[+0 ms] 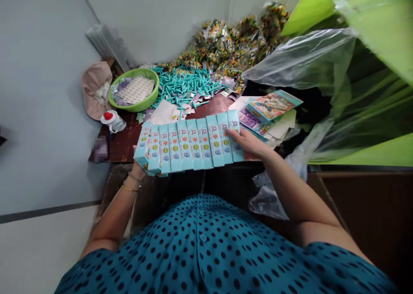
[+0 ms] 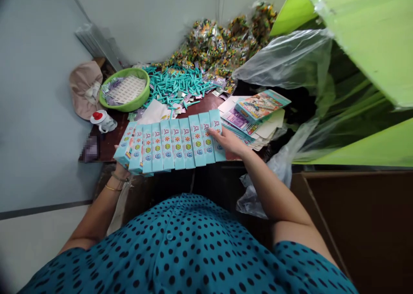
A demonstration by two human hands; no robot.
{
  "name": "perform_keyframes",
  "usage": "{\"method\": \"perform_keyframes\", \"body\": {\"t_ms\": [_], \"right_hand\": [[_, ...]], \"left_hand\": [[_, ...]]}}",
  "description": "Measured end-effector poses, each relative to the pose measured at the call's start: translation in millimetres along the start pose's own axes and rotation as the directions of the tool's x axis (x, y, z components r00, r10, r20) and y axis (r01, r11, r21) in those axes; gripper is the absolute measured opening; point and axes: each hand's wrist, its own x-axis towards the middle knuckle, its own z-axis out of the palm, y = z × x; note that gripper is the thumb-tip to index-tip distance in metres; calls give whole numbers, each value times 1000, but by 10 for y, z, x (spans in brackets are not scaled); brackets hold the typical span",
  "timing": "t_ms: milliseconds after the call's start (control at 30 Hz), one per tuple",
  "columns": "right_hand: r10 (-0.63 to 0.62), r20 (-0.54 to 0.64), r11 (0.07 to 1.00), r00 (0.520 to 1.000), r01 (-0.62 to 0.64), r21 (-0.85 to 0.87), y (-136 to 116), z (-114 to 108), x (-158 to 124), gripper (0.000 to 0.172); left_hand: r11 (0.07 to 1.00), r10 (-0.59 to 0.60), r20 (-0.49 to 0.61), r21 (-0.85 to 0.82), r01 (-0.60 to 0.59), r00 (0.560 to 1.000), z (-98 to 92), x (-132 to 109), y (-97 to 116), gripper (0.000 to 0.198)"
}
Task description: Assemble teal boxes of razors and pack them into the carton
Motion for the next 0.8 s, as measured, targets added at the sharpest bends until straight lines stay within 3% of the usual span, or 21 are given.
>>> {"method": "perform_keyframes", "body": {"t_ms": [67, 133, 233, 300, 367, 433, 533, 633, 733, 800], "right_hand": [[-39, -20, 998, 999, 38, -48, -85, -106, 77, 54], [7, -28, 992, 1000, -11, -127, -100, -159, 220, 50], [213, -63, 940, 975, -222, -260, 25, -161, 462, 49], [280, -45, 914, 959, -280, -293, 163, -145, 568, 53], [254, -1, 926, 967, -244, -288, 280, -121, 597, 58], [223, -7, 937, 975, -216, -275, 328, -87, 540, 61], [129, -53, 968, 990, -137, -210, 256, -57, 318, 60], [-103, -190, 975, 976, 61, -214, 126, -93, 38, 62], [-307, -289, 938, 907, 237, -252, 118, -141, -112, 66], [-341, -267, 931, 901, 284, -231, 224, -110, -92, 67]], "left_hand": [[998, 41, -22, 47, -40, 999, -10, 35, 21, 80], [990, 2, -82, 143, 9, 997, -114, 67, 33, 75], [942, -165, -169, 265, 206, 972, -367, 102, 75, 65], [888, -321, -136, 302, 348, 937, -475, 126, 118, 64], [824, -424, -114, 364, 435, 899, -456, 154, 142, 61], [769, -434, -141, 456, 447, 890, -320, 170, 145, 55], [743, -340, -108, 577, 337, 934, -56, 110, 213, 56], [732, -62, -48, 677, 78, 997, 67, -65, 437, 58], [688, 217, -53, 717, -114, 975, -11, -232, 621, 69], [737, 255, -122, 666, -111, 959, -138, -267, 575, 73]]}}
